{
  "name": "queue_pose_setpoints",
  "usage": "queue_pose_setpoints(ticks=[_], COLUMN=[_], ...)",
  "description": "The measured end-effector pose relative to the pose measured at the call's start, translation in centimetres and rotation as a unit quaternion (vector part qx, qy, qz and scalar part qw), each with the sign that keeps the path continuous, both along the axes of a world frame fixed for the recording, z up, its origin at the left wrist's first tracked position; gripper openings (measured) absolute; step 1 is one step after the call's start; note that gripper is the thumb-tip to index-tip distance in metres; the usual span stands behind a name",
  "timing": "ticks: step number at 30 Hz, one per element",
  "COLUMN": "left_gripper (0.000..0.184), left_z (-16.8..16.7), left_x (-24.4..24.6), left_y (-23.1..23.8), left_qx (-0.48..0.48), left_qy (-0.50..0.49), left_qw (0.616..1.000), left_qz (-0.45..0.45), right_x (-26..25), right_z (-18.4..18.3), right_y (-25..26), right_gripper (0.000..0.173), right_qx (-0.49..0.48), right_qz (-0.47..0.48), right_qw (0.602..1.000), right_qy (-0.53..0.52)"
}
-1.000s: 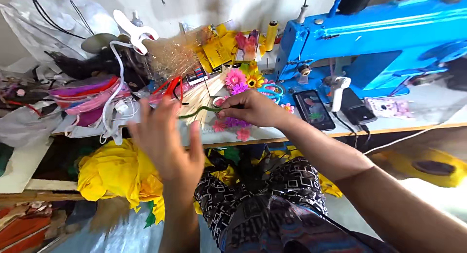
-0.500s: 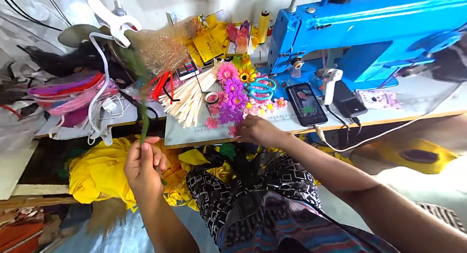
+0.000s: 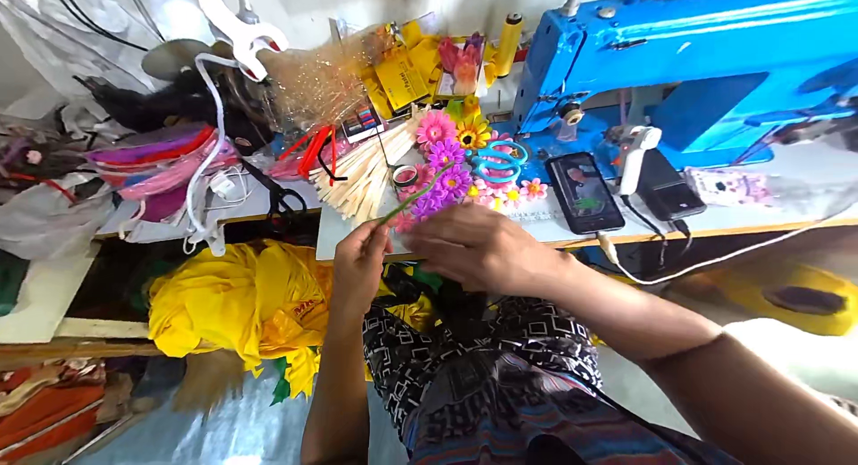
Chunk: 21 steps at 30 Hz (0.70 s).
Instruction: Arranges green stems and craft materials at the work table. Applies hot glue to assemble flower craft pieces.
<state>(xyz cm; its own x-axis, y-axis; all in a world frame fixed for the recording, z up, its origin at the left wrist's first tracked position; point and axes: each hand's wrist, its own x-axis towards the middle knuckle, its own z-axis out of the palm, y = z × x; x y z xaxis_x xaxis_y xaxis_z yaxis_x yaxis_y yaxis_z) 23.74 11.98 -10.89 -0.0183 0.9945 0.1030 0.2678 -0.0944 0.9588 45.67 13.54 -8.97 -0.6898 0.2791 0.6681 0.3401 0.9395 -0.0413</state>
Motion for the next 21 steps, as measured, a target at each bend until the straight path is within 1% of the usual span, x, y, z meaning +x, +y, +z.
queue_pose_setpoints(ticks=[2, 3, 5, 7, 9, 11, 12, 13, 14, 15, 17, 18, 19, 21], left_gripper=[0.022, 0.022, 0.021, 0.019, 0.020, 0.021, 0.020, 0.020, 0.020, 0.023, 0.032, 0.035, 0.037, 0.039], left_z=[0.5, 0.8, 1.1, 1.3, 1.4, 1.5, 1.4, 1.2, 1.0, 0.9, 0.5, 0.2, -0.1, -0.7], left_x=[1.0, 1.3, 1.5, 1.2, 0.8, 0.2, -0.2, -0.4, -0.5, -0.4, 0.5, 1.2, 2.0, 3.5], left_y=[-0.3, -0.5, -0.8, -0.9, -0.9, -0.5, -0.3, -0.1, 0.1, 0.2, 0.4, 0.4, 0.4, 0.4], left_qx=[0.030, 0.042, 0.067, 0.084, 0.086, 0.053, 0.023, -0.012, -0.050, -0.083, -0.111, -0.112, -0.111, -0.108], left_qy=[0.042, 0.055, 0.078, 0.111, 0.135, 0.116, 0.078, 0.020, -0.044, -0.099, -0.172, -0.196, -0.218, -0.247], left_qw=[0.998, 0.997, 0.993, 0.988, 0.981, 0.981, 0.983, 0.985, 0.984, 0.979, 0.971, 0.969, 0.967, 0.962], left_qz=[-0.035, -0.044, -0.054, -0.073, -0.108, -0.147, -0.162, -0.169, -0.166, -0.157, -0.128, -0.102, -0.077, -0.031], right_x=[-0.5, -0.5, 0.0, 1.0, 2.0, 2.8, 3.1, 3.3, 3.5, 3.5, 2.9, 2.3, 1.5, 0.2], right_z=[0.0, -0.1, 0.2, 1.0, 1.7, 2.1, 2.2, 2.3, 2.2, 2.1, 1.8, 1.6, 1.3, 0.5], right_y=[1.3, 2.1, 2.9, 3.0, 3.3, 3.8, 4.0, 4.3, 4.4, 4.5, 4.4, 4.3, 4.3, 4.5], right_gripper=[0.027, 0.024, 0.018, 0.021, 0.024, 0.020, 0.017, 0.015, 0.013, 0.012, 0.008, 0.006, 0.006, 0.005], right_qx=[0.019, 0.011, -0.036, -0.099, -0.150, -0.228, -0.285, -0.349, -0.417, -0.481, -0.593, -0.623, -0.637, -0.641], right_qz=[-0.061, -0.070, -0.042, -0.008, 0.016, 0.047, 0.061, 0.067, 0.066, 0.064, 0.064, 0.062, 0.058, 0.047], right_qw=[0.998, 0.997, 0.998, 0.995, 0.988, 0.969, 0.951, 0.929, 0.902, 0.873, 0.799, 0.767, 0.744, 0.717], right_qy=[-0.012, 0.000, 0.031, 0.024, -0.029, -0.088, -0.104, -0.108, -0.093, -0.051, 0.077, 0.140, 0.194, 0.270])
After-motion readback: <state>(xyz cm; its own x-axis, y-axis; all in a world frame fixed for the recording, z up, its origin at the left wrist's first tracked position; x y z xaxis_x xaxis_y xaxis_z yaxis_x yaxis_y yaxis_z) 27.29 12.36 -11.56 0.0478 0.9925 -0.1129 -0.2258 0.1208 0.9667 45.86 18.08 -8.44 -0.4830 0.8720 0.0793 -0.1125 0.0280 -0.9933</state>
